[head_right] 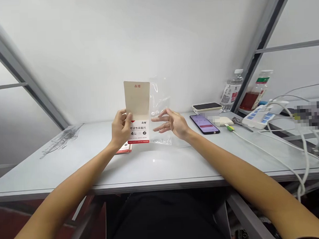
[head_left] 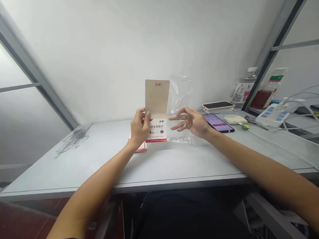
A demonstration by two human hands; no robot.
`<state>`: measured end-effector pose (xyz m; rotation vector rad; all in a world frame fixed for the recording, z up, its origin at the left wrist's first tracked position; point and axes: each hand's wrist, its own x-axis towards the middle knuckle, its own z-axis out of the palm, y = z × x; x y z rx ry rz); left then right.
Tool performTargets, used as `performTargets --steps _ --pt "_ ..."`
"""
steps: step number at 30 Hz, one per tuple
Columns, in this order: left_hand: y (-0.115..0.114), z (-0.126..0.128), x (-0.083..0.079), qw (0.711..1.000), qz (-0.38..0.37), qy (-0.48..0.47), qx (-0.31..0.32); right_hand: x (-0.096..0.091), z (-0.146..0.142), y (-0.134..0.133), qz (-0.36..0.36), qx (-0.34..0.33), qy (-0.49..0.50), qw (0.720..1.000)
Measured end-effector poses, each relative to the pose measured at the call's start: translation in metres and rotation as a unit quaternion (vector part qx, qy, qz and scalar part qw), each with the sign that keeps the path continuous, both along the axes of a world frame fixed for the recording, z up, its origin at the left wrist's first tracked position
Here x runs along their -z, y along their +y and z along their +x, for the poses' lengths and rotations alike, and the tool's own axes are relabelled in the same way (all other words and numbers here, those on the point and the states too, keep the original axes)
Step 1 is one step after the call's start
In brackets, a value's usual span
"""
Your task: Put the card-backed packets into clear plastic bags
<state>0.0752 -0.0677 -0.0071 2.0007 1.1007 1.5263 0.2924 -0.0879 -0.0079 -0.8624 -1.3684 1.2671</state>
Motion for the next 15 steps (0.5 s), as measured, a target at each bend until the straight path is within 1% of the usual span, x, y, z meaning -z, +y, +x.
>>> performTargets --steps 6,11,15 --pt "0.0006 0.0011 0.0011 1.000 0.002 0.003 0.006 0.0020 -0.0075 -0.0040 0.010 -0.022 -0.026 0.999" --pt "0.0025 -0.0014 -0.0001 1.000 0.018 0.011 -0.008 0.0060 -0.0076 -0.0021 -0.019 -0.064 -0.007 0.998" --pt "0.0022 -0.0030 -0.0036 1.000 0.021 0.005 -0.022 0.0090 -0.0053 -0.0002 -0.036 -0.099 -0.014 0.994"
